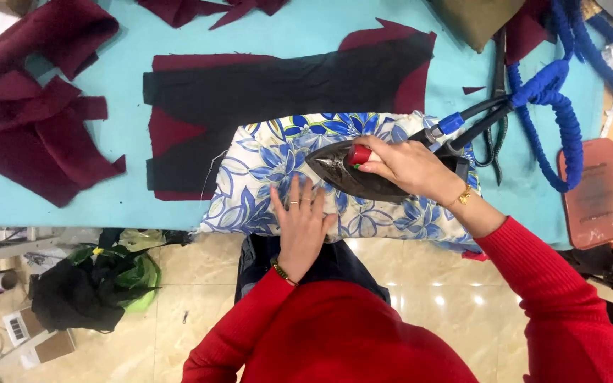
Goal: A person aligns fabric pieces on a work surface and uses a steam iron to press a patterned fabric piece onto a base fabric.
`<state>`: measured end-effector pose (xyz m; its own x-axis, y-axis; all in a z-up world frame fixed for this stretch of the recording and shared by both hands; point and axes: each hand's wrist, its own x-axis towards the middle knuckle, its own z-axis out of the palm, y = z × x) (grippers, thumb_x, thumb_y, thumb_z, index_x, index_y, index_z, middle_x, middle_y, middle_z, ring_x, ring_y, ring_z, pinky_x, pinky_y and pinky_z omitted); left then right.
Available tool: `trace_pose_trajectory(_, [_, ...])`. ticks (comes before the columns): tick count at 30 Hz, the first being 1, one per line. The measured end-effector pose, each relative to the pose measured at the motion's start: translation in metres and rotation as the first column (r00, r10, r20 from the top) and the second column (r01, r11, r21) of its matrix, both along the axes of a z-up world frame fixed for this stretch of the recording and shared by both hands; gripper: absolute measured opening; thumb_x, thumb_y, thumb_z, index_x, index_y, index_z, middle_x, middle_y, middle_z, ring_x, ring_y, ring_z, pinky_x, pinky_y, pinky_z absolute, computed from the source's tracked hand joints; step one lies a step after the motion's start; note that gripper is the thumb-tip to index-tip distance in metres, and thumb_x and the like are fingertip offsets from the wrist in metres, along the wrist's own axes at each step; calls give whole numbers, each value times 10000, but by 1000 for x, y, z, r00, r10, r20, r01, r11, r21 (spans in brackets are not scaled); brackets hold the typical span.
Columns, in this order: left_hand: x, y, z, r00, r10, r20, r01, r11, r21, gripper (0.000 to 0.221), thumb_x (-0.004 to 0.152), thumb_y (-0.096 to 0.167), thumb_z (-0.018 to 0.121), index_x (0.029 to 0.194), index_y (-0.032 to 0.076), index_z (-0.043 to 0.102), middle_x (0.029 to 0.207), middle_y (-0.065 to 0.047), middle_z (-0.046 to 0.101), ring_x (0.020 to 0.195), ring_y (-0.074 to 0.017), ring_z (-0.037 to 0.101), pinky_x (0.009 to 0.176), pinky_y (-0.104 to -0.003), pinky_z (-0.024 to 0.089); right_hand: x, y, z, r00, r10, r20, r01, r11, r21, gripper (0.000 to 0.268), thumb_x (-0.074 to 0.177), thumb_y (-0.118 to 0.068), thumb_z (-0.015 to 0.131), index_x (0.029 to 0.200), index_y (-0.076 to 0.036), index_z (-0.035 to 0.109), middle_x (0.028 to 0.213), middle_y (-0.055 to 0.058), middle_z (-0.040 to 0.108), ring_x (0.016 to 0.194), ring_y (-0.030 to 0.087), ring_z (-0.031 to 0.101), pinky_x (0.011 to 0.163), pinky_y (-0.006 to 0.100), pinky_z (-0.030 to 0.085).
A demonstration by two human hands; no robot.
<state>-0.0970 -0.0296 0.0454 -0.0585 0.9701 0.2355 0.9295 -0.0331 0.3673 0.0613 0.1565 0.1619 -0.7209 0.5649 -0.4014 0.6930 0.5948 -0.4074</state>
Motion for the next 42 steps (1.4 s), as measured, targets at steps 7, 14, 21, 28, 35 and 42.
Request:
trace_pose_trajectory(7, [-4,0,-21,981,134,-136,-132,991,27,532,897,444,721,1278,82,638,1363,-216,620,1318,-488,523,1076,-872,61,0,0,-8,997,10,80,-14,999,52,441,1048,-527,376,1408,-289,465,1031,205,775,954,437,743,880,538,542])
trace_pose_trajectory(14, [2,-1,-26,971,170,-166,-182,981,-63,526,845,435,762,1254,132,634,1445,-145,587,1308,-470,539,1059,-904,62,7,2,-15,994,-26,105,20,998,62,429,1058,-530,380,1358,-241,481,1008,214,773,935,460,735,879,559,548])
trace_pose_trajectory(21, [5,-3,-29,959,180,-219,-198,978,-65,593,797,435,805,1278,149,611,1482,-128,554,1338,-463,506,1072,-895,108,32,-20,-3,984,-145,105,143,989,26,402,1063,-477,415,1326,-189,514,1035,261,760,957,490,727,876,584,539])
trace_pose_trajectory(28, [5,-2,-24,957,182,-227,-205,975,-83,575,807,433,809,1268,152,611,1469,-118,566,1334,-452,514,1080,-883,121,83,-44,-4,960,-159,229,175,983,-51,420,1030,-504,399,1356,-255,489,1075,263,764,1037,480,721,956,582,525])
trace_pose_trajectory(35, [2,-2,-18,956,177,-235,-203,975,-92,627,768,406,850,1289,165,597,1463,-103,572,1346,-430,512,1095,-869,98,115,-52,-26,976,-58,209,47,997,58,483,964,-518,511,1400,-314,472,956,180,784,982,409,739,933,500,552])
trace_pose_trajectory(42, [0,-2,-13,967,176,-183,-197,975,-105,678,735,340,877,1309,154,568,1473,-114,567,1358,-408,507,1115,-857,70,101,-53,-28,982,-130,134,102,976,195,455,983,-539,499,1386,-330,507,819,119,771,865,348,748,861,433,562])
